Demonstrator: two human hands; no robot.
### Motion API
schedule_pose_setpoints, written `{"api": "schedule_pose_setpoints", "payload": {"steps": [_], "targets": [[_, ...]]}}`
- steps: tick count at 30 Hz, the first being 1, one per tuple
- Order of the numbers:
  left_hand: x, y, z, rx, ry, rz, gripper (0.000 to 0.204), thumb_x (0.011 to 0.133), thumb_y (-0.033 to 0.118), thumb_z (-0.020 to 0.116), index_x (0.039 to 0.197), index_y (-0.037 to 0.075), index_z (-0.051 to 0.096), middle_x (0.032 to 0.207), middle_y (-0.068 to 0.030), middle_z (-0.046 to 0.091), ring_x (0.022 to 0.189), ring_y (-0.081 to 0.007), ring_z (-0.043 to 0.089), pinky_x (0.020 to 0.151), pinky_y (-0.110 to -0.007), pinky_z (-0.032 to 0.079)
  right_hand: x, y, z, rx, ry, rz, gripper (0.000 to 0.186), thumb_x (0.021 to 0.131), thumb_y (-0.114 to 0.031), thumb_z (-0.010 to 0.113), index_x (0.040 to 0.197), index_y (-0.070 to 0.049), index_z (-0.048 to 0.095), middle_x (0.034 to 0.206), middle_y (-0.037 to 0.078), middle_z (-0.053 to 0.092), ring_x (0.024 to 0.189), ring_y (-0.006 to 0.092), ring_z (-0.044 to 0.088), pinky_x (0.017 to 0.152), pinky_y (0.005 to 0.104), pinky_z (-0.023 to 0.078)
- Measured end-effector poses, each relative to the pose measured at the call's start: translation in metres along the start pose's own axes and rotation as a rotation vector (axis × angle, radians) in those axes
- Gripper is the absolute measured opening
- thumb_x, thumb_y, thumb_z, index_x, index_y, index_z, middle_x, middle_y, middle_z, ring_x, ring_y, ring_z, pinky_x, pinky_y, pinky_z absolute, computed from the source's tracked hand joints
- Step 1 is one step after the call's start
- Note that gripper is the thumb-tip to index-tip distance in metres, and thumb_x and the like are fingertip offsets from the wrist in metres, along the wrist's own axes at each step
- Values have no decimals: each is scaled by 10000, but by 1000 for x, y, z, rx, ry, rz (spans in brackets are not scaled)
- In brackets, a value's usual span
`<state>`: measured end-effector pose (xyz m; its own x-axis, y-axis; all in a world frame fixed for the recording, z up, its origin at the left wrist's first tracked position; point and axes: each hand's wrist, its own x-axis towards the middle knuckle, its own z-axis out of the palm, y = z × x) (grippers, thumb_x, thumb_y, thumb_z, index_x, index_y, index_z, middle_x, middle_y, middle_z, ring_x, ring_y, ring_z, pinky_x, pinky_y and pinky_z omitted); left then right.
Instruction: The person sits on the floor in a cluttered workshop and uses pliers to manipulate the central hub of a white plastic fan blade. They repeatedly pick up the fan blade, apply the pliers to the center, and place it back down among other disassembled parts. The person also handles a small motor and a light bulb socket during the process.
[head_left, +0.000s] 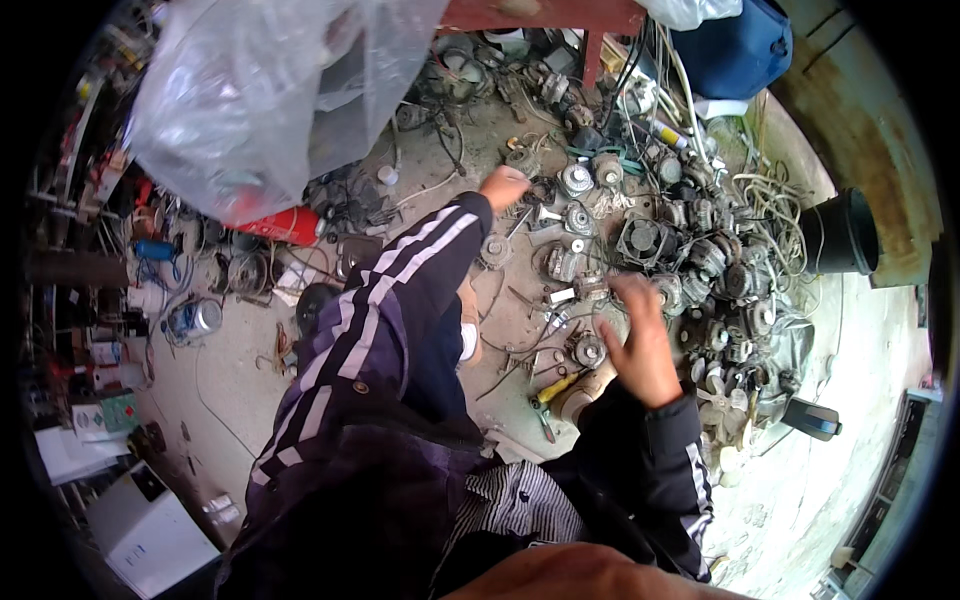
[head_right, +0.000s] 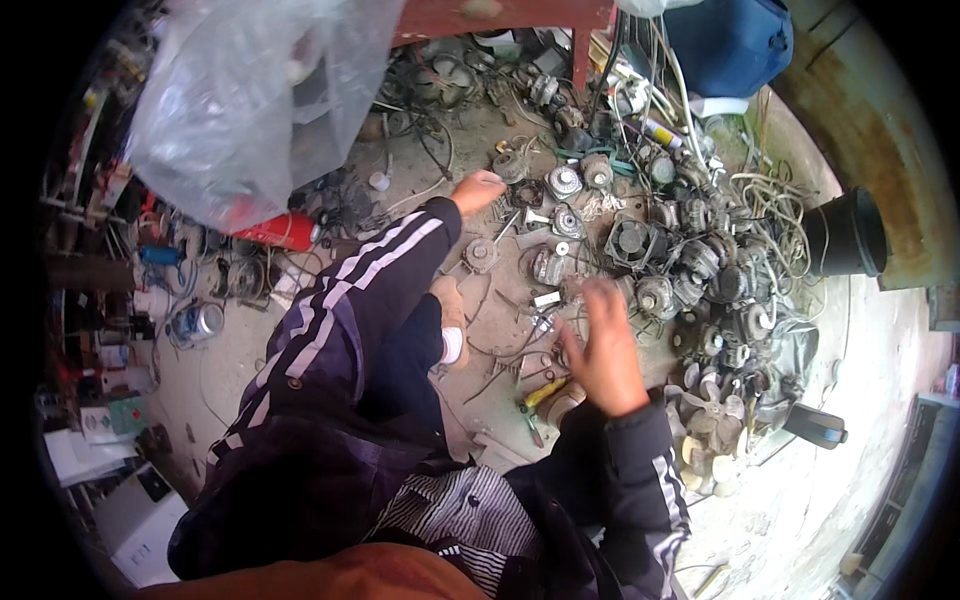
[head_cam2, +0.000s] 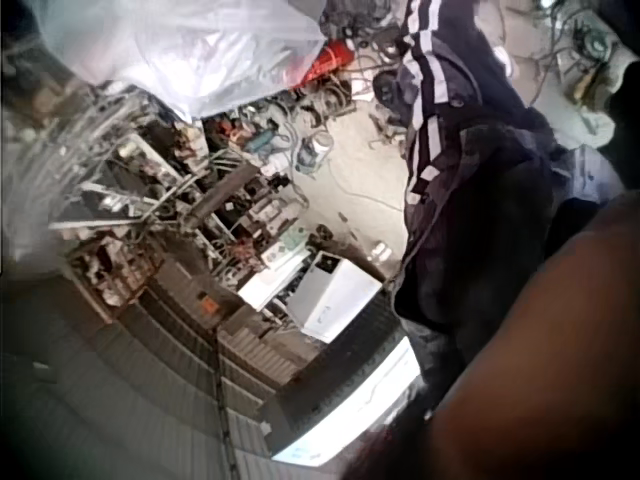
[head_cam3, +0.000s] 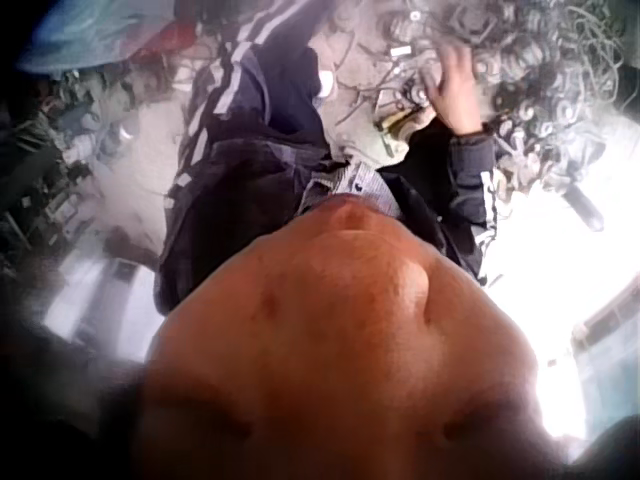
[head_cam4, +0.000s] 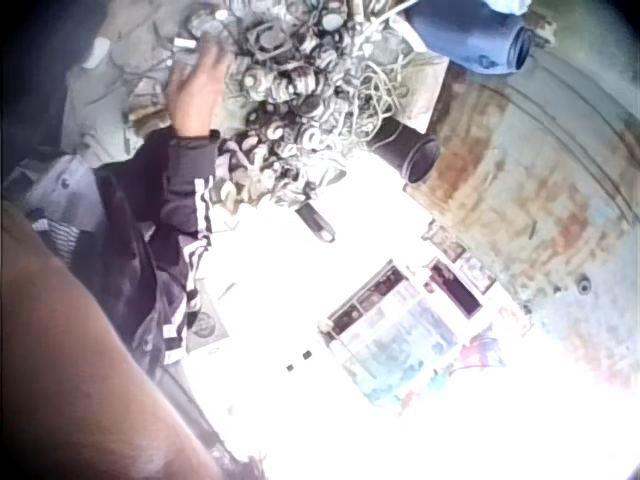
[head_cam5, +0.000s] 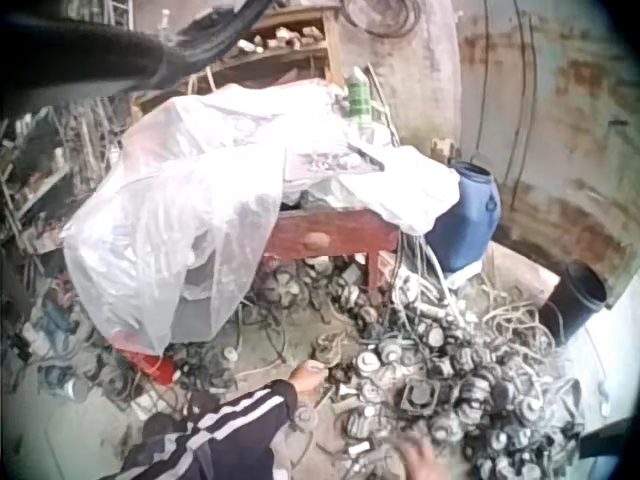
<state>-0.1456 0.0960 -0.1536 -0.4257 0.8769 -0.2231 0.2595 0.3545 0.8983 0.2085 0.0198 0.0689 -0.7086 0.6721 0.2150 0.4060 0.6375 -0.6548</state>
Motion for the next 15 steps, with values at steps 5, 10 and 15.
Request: {"api": "schedule_pose_setpoints", "payload": {"steps": [5, 10, 15], "targets": [[63, -55, -45, -234, 46, -370, 445, 864, 316, 567, 1247, 93, 520, 1166, -21, 577, 1085, -174, 527, 920, -419, 385, -4, 11, 3, -44, -572, 214, 485, 814, -258, 648, 1224, -51, 490, 1037, 183, 545, 928, 365, 557, 787, 423, 458], [125, -99, -46, -249, 151, -373, 433, 886, 314, 559, 1258, 96, 521, 1154, -28, 572, 1052, -172, 553, 849, -361, 436, 39, 19, -8, 31, -461, 298, 543, 793, -204, 670, 1277, -63, 470, 1087, 166, 538, 944, 344, 540, 825, 415, 433], [191, -110, -74, -187, 153, -368, 392, 892, 313, 568, 1224, 107, 540, 1143, -31, 575, 1036, -169, 563, 818, -320, 439, 53, 38, -12, -29, -490, 412, 533, 765, -201, 681, 1246, -67, 495, 1115, 154, 533, 970, 338, 527, 846, 413, 423]]}}
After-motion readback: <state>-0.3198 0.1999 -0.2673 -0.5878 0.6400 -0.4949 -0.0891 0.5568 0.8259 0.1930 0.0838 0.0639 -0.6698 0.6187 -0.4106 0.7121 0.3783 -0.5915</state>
